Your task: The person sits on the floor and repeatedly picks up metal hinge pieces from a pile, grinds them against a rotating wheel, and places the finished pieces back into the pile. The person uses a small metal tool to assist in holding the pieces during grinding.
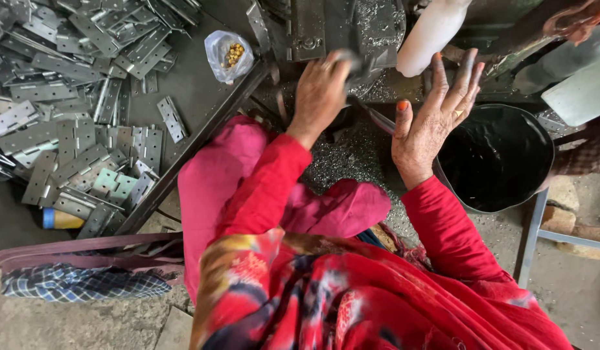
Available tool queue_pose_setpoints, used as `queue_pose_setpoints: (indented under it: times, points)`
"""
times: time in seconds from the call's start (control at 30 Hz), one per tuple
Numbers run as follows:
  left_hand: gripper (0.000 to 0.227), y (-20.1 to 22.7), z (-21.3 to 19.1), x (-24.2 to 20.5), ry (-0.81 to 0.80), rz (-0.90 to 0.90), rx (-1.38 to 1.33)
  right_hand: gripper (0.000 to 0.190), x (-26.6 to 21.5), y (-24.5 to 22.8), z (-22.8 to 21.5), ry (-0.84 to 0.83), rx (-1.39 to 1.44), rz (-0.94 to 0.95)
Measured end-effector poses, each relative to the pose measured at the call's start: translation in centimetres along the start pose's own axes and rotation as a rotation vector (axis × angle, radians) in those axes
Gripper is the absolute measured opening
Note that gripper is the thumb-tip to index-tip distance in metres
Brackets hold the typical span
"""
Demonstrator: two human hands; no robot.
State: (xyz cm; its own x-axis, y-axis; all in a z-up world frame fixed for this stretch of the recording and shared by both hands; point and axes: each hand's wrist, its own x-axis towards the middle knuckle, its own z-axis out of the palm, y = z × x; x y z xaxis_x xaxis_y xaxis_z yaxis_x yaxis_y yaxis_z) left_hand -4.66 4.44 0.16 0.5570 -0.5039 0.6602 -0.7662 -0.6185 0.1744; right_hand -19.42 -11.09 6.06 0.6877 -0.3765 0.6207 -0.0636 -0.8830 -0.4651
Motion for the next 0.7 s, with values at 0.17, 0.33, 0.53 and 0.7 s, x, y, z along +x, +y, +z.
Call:
queue_pose_setpoints:
  times: [0.17, 0.33, 0.53, 0.7]
  points:
    - [0.017, 3.4, 3.2, 5.7, 0.121, -0.167, 0.278, 0.086, -0.5, 0.0, 0.1, -0.043, -0.040, 0.021]
    - [0.016, 2.3, 2.1, 2.9, -0.106, -0.363, 0.103, 0.079, 0.0, 0.1, 0.2, -0.096, -0.013, 0.042]
    - [0.027, 1.0, 2.6, -1.6, -0.073, -0.181, 0.332, 0.071, 0.5, -0.3, 0.3, -0.244, -0.038, 0.030]
    - [0.029, -0.2, 6.5, 2.8, -0.103, -0.277, 0.383, 0.061, 1.0, -0.1, 0.2, -0.310, -0.091, -0.065]
